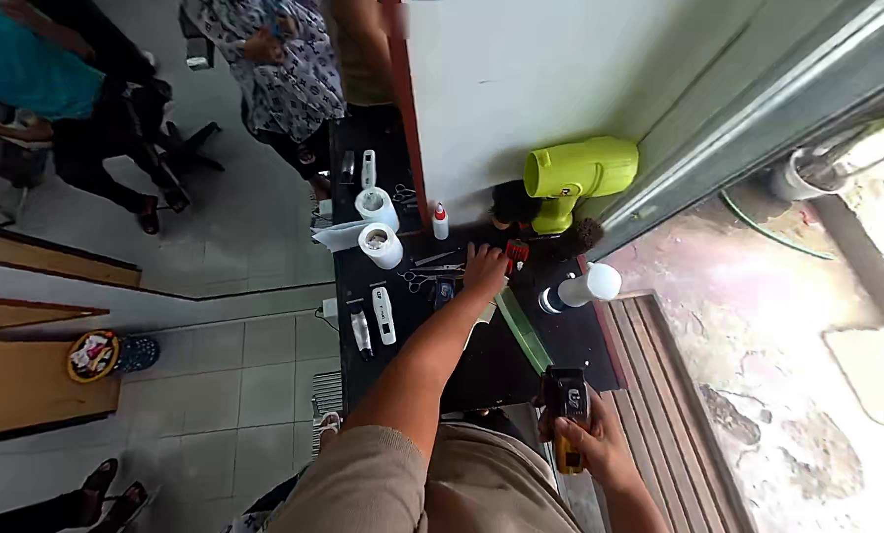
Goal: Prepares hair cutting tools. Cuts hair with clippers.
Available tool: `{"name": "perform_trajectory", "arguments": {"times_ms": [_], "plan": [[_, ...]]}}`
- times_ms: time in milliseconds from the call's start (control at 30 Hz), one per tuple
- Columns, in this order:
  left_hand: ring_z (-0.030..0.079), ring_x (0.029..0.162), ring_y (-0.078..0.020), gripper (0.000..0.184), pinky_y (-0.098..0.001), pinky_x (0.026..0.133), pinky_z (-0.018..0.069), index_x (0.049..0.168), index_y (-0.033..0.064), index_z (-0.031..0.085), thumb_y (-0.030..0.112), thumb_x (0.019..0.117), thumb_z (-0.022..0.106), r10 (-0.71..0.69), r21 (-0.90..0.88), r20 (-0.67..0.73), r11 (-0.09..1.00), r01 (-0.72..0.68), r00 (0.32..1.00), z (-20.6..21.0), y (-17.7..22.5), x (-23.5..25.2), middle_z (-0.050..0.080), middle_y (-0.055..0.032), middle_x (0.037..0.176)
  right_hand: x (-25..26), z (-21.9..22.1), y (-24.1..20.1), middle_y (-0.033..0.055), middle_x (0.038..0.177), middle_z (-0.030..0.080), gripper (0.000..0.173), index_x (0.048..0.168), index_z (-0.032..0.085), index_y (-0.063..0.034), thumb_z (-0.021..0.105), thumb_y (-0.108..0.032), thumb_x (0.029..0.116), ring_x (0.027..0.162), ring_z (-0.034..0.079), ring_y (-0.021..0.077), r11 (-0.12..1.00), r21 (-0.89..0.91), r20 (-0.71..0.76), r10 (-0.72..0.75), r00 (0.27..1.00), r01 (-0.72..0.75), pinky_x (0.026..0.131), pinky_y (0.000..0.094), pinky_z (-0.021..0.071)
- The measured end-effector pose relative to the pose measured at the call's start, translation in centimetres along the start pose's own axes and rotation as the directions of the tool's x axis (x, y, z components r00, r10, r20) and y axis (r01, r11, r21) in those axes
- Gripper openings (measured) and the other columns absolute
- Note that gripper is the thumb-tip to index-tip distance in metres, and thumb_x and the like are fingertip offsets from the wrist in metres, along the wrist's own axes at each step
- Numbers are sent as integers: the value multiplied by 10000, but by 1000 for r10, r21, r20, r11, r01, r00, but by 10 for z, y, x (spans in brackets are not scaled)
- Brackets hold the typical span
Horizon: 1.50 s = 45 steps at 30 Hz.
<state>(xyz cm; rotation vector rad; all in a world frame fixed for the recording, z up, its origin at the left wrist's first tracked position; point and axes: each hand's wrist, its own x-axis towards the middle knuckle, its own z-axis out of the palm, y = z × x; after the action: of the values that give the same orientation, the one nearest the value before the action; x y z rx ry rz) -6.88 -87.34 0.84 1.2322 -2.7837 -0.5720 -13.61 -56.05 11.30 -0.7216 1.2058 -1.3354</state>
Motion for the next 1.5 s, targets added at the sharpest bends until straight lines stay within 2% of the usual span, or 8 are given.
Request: {"name": "perform_trajectory", "arguments": {"times_ms": [100,200,333,433,567,733,1033,1500], "plan": [[512,1385,-280,276,-635,1209,247,1249,175,717,169,1028,553,10,-95,-105,995,-20,994,-7,-5,-19,681,-17,1333,23,5,-7,85,1011,749,653,1368,489,-165,816,-370,842,716,734,225,1000,-12,118,23,993,-22,637,380,647],[646,1229,-261,365,-450,1112,468,1391,36,614,149,1065,495,-74,-547,-230,834,-66,970,-48,-2,-70,690,-163,1286,68,17,-16,107,1040,734,688,1387,461,-133,784,-447,868,722,729,242,997,-79,308,29,951,-5,620,392,645],[677,1110,-244,425,-405,904,589,1504,-5,390,120,1097,396,-440,-1000,-17,-9,-24,898,-99,2,-190,599,-197,1344,127,61,-40,122,1039,727,674,1343,500,-113,797,-462,849,727,730,248,988,-151,637,118,762,-27,622,402,647],[686,1006,-201,385,-385,828,595,1434,65,389,239,1091,372,-732,-935,124,-313,-168,670,-106,0,-276,636,-104,1194,150,112,-41,117,1033,725,679,1350,476,-99,799,-437,858,735,731,239,955,-265,813,295,502,-133,633,392,645],[680,919,-185,149,-355,786,585,1173,32,509,135,1070,479,-937,-901,176,-277,-333,302,-87,16,-349,660,-93,1053,130,164,-12,93,943,706,811,1467,360,-107,745,-478,856,660,702,212,812,-551,790,582,191,-195,593,374,624],[623,1220,-235,504,-399,995,532,1488,3,338,-4,990,418,-982,-829,73,-157,-536,174,-41,59,-417,525,-189,1453,79,180,42,115,932,707,834,1485,339,-94,721,-503,867,636,695,220,636,-746,655,754,-46,-198,558,372,616],[610,1246,-199,451,-386,1106,466,1337,-70,572,178,1101,279,-986,-838,-150,87,-539,74,3,147,-485,647,-151,1328,-5,176,51,118,1001,702,848,1489,352,-104,734,-531,863,644,689,207,600,-798,594,766,-246,-59,560,353,612],[529,1369,-199,500,-382,1154,416,1518,-60,393,196,1110,258,-988,-853,-145,94,-514,59,71,313,-669,544,-174,1485,-231,147,85,86,997,689,762,1494,365,-139,732,-431,893,654,686,195,606,-789,526,752,-398,101,577,351,615]]}}
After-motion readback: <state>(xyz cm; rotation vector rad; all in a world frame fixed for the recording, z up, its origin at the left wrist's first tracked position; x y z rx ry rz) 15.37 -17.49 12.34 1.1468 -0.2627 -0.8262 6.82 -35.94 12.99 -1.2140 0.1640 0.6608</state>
